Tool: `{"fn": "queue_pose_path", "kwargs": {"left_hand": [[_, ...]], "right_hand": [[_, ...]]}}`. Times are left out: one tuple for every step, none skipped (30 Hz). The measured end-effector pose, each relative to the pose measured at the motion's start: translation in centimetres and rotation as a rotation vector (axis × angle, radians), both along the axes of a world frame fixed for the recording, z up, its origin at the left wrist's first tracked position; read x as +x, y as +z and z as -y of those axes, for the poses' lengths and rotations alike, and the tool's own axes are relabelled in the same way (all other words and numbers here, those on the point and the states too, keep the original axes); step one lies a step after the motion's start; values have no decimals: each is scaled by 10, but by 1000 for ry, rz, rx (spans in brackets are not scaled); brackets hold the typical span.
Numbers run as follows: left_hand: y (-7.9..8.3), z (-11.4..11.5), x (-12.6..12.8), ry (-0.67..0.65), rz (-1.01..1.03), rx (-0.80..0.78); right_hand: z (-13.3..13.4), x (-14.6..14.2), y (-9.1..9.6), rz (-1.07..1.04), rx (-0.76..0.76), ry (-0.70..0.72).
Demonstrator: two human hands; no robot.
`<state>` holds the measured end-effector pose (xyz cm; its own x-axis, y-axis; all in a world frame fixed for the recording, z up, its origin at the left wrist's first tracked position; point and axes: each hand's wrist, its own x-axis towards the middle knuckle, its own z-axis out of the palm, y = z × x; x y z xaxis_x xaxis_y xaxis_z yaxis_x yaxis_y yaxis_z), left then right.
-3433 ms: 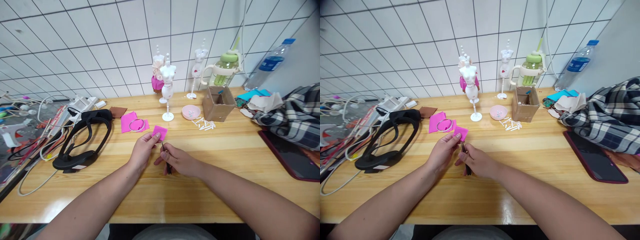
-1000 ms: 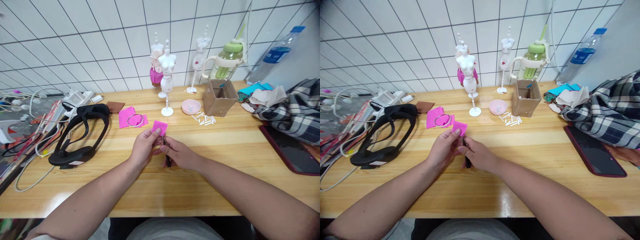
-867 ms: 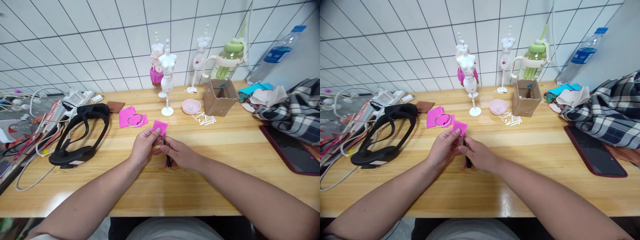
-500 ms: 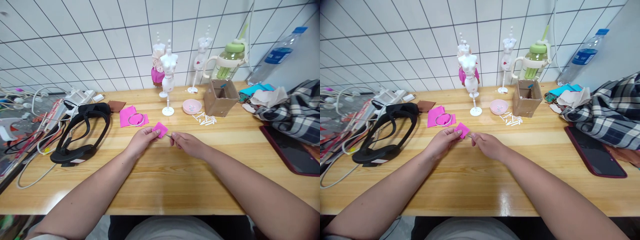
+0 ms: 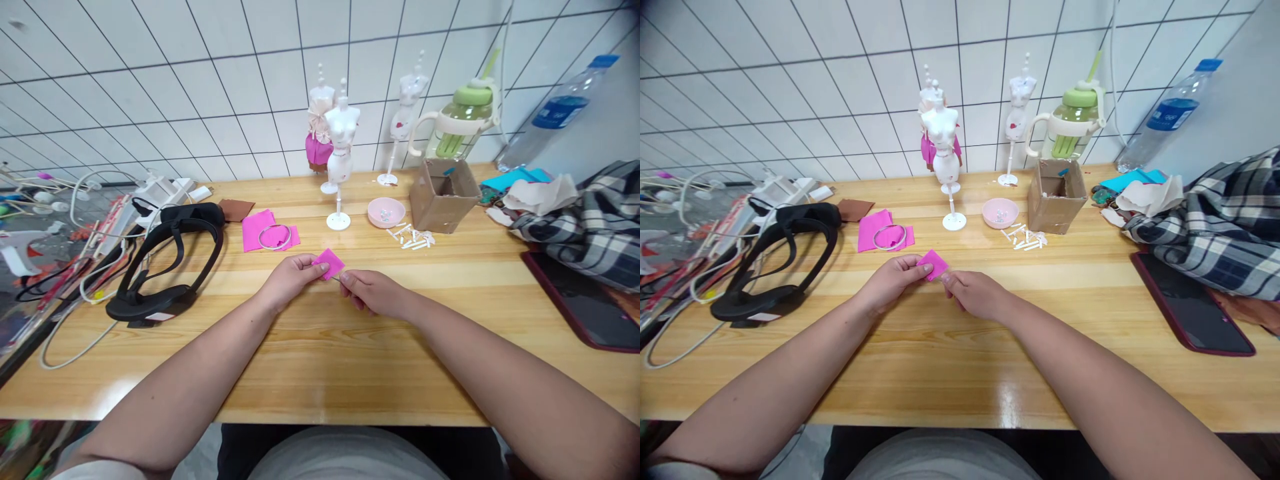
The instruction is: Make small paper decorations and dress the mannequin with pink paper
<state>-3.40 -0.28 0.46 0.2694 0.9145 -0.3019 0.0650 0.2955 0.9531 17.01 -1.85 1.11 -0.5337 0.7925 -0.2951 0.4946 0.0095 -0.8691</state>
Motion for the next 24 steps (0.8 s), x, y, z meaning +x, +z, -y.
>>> {"fn": "queue_pose_path", "kwargs": {"left_hand": [[0,0,0,-9,-5,1],[0,0,0,-15,-9,4],[0,0,0,-20,-13,9],[1,0,0,-23,-16,12],[1,0,0,-27,-17,14],[2,0,0,-32,-16,14],[2,0,0,-38,-13,12],[3,1,0,-44,-10,11],[3,1,1,-52,-8,10],[4,2,1,-59,-8,12],[4,2,1,-65,-12,15],[4,2,1,-70,-18,18],[5,2,1,-76,-25,21],[5,2,1,-81,-31,22],[5,2,1,-87,-36,24],[5,2,1,-92,-41,26],[5,2,1,-98,-43,29],[5,2,1,-102,-44,32],[5,2,0,-105,-42,35],[4,2,0,-105,-40,38],[4,2,0,-104,-39,40],[4,2,0,-103,-39,41],[4,2,0,-102,-40,44],[4,2,0,-103,-41,47]], "right_hand": [[0,0,0,6,-6,3],[0,0,0,17,-7,7],[0,0,0,30,-6,12],[0,0,0,42,-1,17],[0,-1,1,53,7,20],[0,-1,1,60,16,23],[0,-1,1,64,25,25],[0,-1,0,66,33,26],[-1,-1,0,67,39,27],[-1,-1,0,67,44,28],[-1,-2,-1,67,50,31],[-2,-2,-1,66,56,33],[-2,-2,-1,66,63,36],[-2,-1,-1,63,69,39],[-2,-1,-1,59,74,44],[-2,-1,-1,54,75,50],[-3,-1,0,48,72,54],[-3,-1,0,43,65,57],[-3,-1,1,38,55,57],[-3,-1,1,35,44,56],[-2,-1,2,33,33,53],[-2,-1,2,31,24,51],[-2,-1,3,29,15,50],[-2,-1,3,26,8,51]]}}
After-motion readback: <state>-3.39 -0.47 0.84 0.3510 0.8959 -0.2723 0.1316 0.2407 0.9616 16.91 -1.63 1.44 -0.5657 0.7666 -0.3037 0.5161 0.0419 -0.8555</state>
